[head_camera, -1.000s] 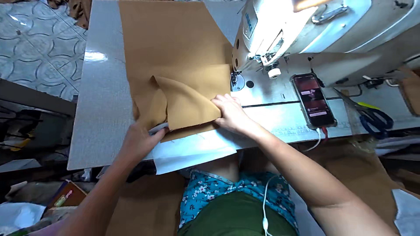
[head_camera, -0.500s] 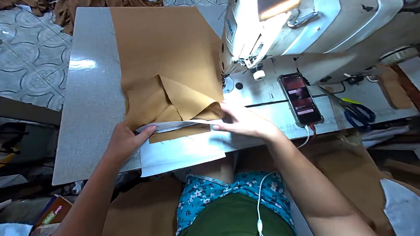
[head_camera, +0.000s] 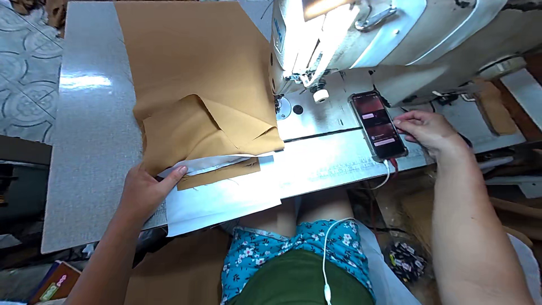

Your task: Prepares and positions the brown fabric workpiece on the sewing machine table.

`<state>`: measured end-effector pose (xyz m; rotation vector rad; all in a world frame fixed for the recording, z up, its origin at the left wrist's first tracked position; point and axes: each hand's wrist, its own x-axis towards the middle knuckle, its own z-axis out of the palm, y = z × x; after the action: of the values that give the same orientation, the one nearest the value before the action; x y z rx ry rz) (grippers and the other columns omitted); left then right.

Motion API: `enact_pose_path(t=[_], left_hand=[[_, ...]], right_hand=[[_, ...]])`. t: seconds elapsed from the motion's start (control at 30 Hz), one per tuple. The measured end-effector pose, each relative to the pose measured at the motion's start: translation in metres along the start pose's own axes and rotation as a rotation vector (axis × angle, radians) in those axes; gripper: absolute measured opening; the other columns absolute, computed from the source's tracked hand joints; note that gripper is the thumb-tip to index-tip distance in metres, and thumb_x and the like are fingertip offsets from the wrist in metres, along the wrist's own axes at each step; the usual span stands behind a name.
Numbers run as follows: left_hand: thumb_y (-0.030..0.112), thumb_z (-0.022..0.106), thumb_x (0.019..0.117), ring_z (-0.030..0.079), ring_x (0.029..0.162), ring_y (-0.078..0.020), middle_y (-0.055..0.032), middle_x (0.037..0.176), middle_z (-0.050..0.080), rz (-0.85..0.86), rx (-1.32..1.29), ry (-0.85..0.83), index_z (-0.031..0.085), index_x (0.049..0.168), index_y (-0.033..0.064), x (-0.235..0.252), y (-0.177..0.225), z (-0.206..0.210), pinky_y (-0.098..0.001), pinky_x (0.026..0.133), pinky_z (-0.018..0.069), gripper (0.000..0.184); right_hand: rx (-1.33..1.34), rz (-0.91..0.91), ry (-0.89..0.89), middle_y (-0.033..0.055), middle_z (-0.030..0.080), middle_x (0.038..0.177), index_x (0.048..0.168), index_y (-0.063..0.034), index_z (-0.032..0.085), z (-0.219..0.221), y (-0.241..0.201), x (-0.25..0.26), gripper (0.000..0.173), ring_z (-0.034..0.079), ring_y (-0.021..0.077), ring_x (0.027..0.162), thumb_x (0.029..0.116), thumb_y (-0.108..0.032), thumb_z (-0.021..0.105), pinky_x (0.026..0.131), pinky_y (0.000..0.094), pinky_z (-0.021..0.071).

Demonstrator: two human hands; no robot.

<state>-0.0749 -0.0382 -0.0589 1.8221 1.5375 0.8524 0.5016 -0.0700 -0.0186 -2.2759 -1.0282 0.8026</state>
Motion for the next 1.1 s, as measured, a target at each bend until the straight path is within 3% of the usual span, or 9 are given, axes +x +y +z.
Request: enact_pose_path(t=[0.2,0.67,0.97,1.1], left_hand=[[0.023,0.073,0.0875,0.061,0.089,0.0110,-0.0010,0.098,0.068,0.005,-0.009,0.020,0.064,0.112,-0.0028,-0.0007,-0.0004,0.0007,-0.0122,0.082,0.0515,0.037],[0.023,0.074,0.0878,0.062,0.088,0.0086,-0.0025,0.099,0.068,-0.007,-0.001,0.032,0.063,0.113,-0.0031,-0.0033,0.0015,0.0017,-0.0157,0.082,0.0527,0.038],[0.023,0.074,0.0877,0.062,0.087,0.0111,0.0001,0.097,0.068,0.016,-0.015,0.040,0.064,0.112,-0.0023,-0.0036,-0.0006,0.0031,-0.0125,0.080,0.0524,0.036],[0.024,0.074,0.0881,0.062,0.088,0.0095,-0.0017,0.098,0.068,0.004,0.008,0.038,0.064,0.113,-0.0021,-0.0042,-0.0022,0.0028,-0.0142,0.081,0.0522,0.038]], right_hand=[[-0.014,0.024,0.007,0.0113,0.065,0.101,0.115,-0.0013,0.063,0.0051,-0.0041,0.0016,0.020,0.054,0.0123,0.085,0.1012,-0.016,0.065,0.075,0.0334,0.0453],[-0.042,0.044,-0.023,0.0173,0.063,0.112,0.120,0.0023,0.061,0.0038,-0.0091,0.0033,0.025,0.054,0.0186,0.093,0.1023,-0.016,0.063,0.082,0.0406,0.0457],[0.007,0.099,-0.022,0.0037,0.057,0.098,0.115,-0.0050,0.062,0.0017,-0.0091,0.0073,0.024,0.050,0.0089,0.084,0.1077,-0.026,0.054,0.075,0.0303,0.0441],[-0.002,0.098,-0.003,0.0160,0.057,0.116,0.120,0.0002,0.059,0.0089,-0.0107,0.0063,0.035,0.051,0.0209,0.098,0.1055,-0.032,0.058,0.085,0.0445,0.0429]])
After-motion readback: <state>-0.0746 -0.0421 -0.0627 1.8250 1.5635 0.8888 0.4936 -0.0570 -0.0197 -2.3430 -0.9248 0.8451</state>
